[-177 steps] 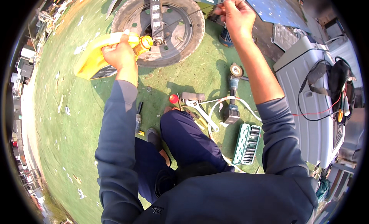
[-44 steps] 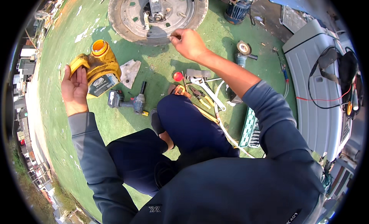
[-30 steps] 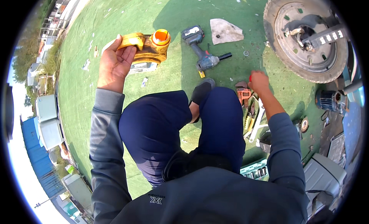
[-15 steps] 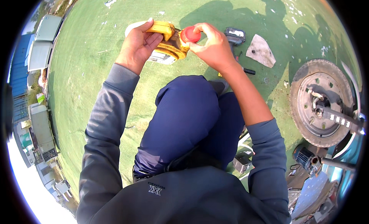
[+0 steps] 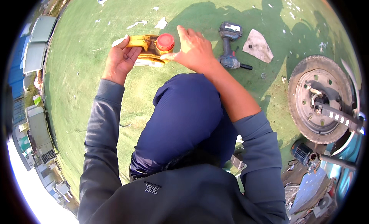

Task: The person works on a motorcycle wheel while sitting on the ground. They use a cordless impact wrench to remove bolts, a tire lever to pry the tire, pliers to remove a cotter pin, and a yellow bottle to apply lubricant to the axle. The person then uses a screwdriver to adjust components on the wheel hub.

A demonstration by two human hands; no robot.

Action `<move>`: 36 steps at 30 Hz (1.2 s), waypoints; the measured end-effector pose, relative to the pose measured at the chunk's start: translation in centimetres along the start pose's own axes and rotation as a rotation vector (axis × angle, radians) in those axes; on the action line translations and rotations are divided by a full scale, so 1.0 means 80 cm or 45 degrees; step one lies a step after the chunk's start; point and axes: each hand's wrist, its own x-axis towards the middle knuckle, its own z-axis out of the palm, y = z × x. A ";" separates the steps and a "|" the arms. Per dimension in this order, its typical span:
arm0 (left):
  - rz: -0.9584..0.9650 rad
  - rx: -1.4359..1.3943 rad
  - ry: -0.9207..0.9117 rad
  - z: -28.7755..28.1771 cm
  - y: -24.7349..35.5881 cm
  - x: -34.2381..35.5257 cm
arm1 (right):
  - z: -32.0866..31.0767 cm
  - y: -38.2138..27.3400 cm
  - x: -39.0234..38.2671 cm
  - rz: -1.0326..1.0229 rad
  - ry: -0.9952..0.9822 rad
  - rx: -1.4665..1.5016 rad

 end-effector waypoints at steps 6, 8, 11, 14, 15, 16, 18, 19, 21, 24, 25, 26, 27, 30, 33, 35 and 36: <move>-0.150 -0.077 0.092 -0.064 0.007 0.021 | -0.101 0.180 -0.035 0.149 0.014 -0.490; -0.178 -0.091 0.210 -0.144 0.017 0.025 | -0.155 0.238 -0.049 0.239 0.044 -0.814; -0.153 -0.030 0.403 -0.243 0.019 0.035 | -0.223 0.302 -0.058 0.296 0.075 -1.193; -0.206 0.065 0.406 -0.313 0.031 0.049 | -0.287 0.346 -0.067 0.504 0.023 -1.437; -0.212 0.095 0.414 -0.333 0.039 0.044 | -0.308 0.353 -0.067 0.616 -0.002 -1.438; -0.224 0.119 0.401 -0.347 0.040 0.046 | -0.327 0.362 -0.069 0.730 -0.030 -1.444; -0.244 0.160 0.391 -0.372 0.052 0.039 | -0.357 0.406 -0.071 0.842 -0.046 -1.433; -0.255 0.184 0.382 -0.384 0.055 0.038 | -0.364 0.426 -0.076 0.886 -0.058 -1.422; -0.267 0.211 0.387 -0.403 0.068 0.025 | -0.354 0.431 -0.074 0.741 -0.127 -1.560; -0.301 0.209 0.446 -0.429 0.076 0.029 | -0.368 0.443 -0.079 0.976 -0.306 -1.454; -0.310 0.212 0.478 -0.440 0.078 0.035 | -0.377 0.448 -0.085 1.131 -0.379 -1.358; -0.334 0.220 0.477 -0.444 0.075 0.034 | -0.378 0.435 -0.084 1.118 -0.383 -1.452; -0.356 0.232 0.483 -0.445 0.076 0.024 | -0.373 0.415 -0.081 1.099 -0.394 -1.539; -0.371 0.269 0.465 -0.446 0.076 0.028 | -0.371 0.386 -0.088 1.038 -0.473 -1.634; -0.386 0.300 0.551 -0.462 0.079 0.037 | -0.378 0.356 -0.110 0.804 -0.369 -1.677; -0.386 0.352 0.530 -0.471 0.086 0.035 | -0.362 0.324 -0.146 0.570 -0.133 -1.626; -0.415 0.370 0.546 -0.466 0.083 0.037 | -0.347 0.301 -0.179 0.449 0.028 -1.571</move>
